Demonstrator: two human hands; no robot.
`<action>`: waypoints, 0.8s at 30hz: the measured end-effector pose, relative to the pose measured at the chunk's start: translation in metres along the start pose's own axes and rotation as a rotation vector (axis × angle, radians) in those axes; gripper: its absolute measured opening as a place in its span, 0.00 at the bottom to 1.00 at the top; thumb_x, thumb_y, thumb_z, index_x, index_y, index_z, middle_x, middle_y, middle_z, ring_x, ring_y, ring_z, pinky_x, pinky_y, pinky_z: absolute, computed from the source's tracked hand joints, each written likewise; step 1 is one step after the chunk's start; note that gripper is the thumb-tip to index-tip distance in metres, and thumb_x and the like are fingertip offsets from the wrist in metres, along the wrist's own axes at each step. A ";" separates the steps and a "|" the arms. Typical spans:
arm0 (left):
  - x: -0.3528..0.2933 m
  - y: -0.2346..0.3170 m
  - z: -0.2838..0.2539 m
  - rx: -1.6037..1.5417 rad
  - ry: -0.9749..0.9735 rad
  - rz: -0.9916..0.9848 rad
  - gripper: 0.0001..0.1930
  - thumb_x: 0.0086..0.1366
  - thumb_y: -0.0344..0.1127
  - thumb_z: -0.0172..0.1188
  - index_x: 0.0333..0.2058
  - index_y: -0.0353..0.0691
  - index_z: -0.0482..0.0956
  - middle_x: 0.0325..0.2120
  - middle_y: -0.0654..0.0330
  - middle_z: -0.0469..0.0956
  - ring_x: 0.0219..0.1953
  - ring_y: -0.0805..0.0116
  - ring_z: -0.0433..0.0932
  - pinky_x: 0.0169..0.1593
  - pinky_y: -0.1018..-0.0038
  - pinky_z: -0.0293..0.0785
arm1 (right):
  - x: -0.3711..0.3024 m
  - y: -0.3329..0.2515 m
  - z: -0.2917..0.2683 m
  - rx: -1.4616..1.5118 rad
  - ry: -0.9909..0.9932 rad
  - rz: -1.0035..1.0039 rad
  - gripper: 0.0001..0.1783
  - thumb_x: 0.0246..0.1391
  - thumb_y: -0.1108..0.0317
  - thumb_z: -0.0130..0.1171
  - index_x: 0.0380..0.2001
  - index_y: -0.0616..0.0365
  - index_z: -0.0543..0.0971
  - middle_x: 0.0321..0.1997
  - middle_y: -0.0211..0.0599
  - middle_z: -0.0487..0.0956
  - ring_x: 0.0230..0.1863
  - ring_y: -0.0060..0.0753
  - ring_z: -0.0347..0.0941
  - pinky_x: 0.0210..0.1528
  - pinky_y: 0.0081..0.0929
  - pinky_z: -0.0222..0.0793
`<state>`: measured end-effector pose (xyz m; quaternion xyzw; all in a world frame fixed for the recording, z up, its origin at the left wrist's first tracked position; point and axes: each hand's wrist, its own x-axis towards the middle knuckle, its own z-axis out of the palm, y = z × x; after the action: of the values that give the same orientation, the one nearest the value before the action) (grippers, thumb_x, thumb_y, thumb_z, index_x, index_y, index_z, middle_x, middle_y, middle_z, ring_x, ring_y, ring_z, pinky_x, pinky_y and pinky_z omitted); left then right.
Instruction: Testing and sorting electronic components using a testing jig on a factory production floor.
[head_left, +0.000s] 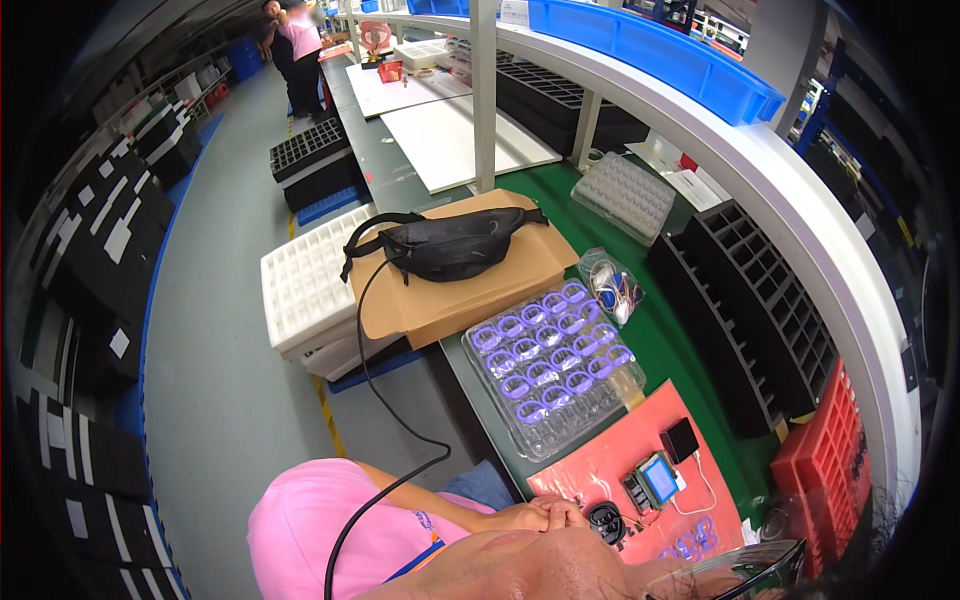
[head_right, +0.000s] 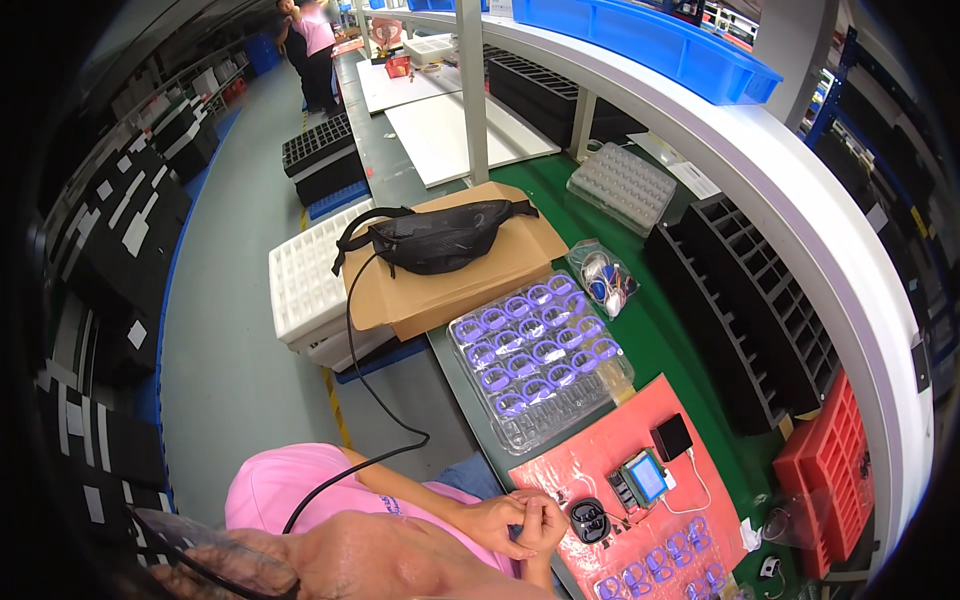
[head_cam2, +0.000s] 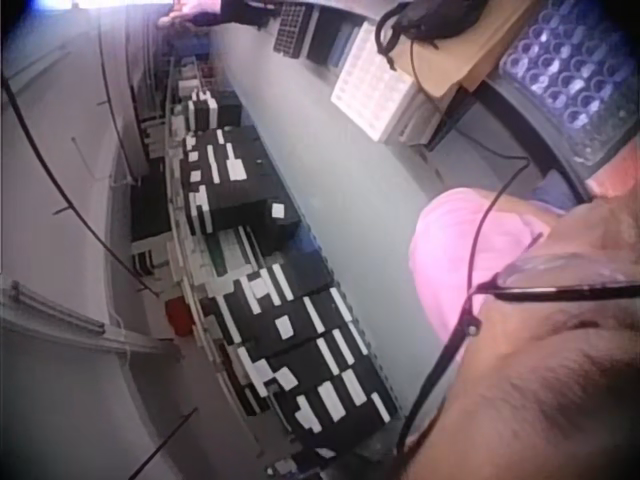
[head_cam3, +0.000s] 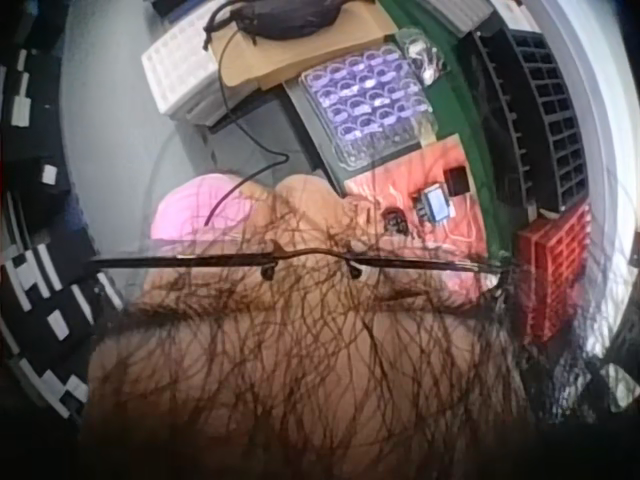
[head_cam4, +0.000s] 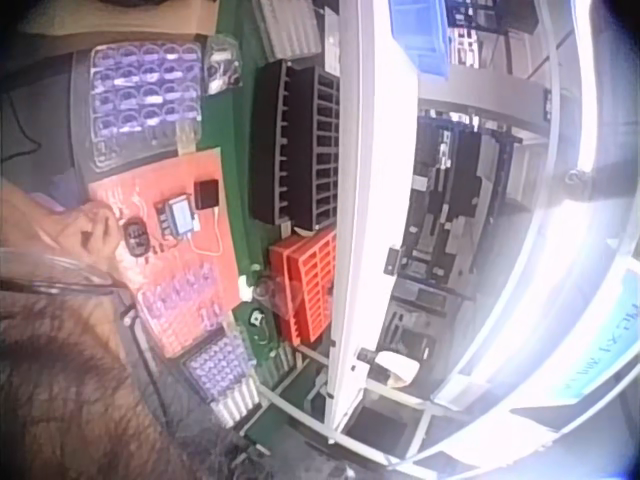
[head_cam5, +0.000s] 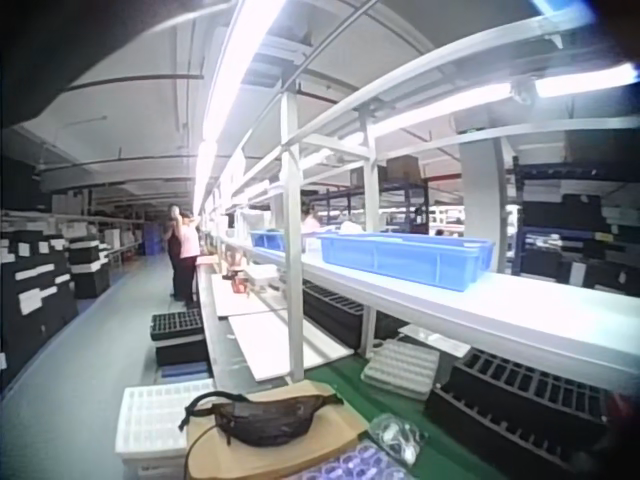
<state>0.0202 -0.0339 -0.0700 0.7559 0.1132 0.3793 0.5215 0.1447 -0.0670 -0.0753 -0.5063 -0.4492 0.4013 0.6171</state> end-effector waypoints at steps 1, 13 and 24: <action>0.006 0.002 0.002 -0.016 -0.012 -0.010 0.22 0.56 0.40 0.81 0.45 0.33 0.85 0.42 0.47 0.86 0.47 0.51 0.87 0.50 0.62 0.82 | 0.018 0.032 0.009 0.302 -0.005 -0.385 0.13 0.71 0.72 0.56 0.31 0.69 0.80 0.33 0.50 0.87 0.37 0.42 0.85 0.43 0.38 0.82; -0.008 -0.016 0.000 0.003 -0.079 -0.108 0.21 0.55 0.40 0.81 0.42 0.33 0.86 0.40 0.48 0.86 0.45 0.51 0.87 0.50 0.62 0.82 | -0.005 0.030 -0.026 0.020 -0.099 0.003 0.13 0.71 0.67 0.60 0.47 0.68 0.81 0.41 0.52 0.85 0.42 0.46 0.83 0.47 0.39 0.79; 0.005 -0.003 0.002 -0.026 -0.063 -0.130 0.22 0.56 0.39 0.80 0.44 0.32 0.86 0.46 0.47 0.84 0.50 0.49 0.84 0.56 0.58 0.80 | 0.043 0.067 0.014 0.768 -0.115 -1.192 0.11 0.70 0.75 0.55 0.34 0.71 0.81 0.34 0.49 0.87 0.37 0.39 0.85 0.43 0.35 0.82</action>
<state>0.0252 -0.0313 -0.0706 0.7517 0.1408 0.3222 0.5580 0.1405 -0.0112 -0.1338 0.1008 -0.5084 0.1513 0.8417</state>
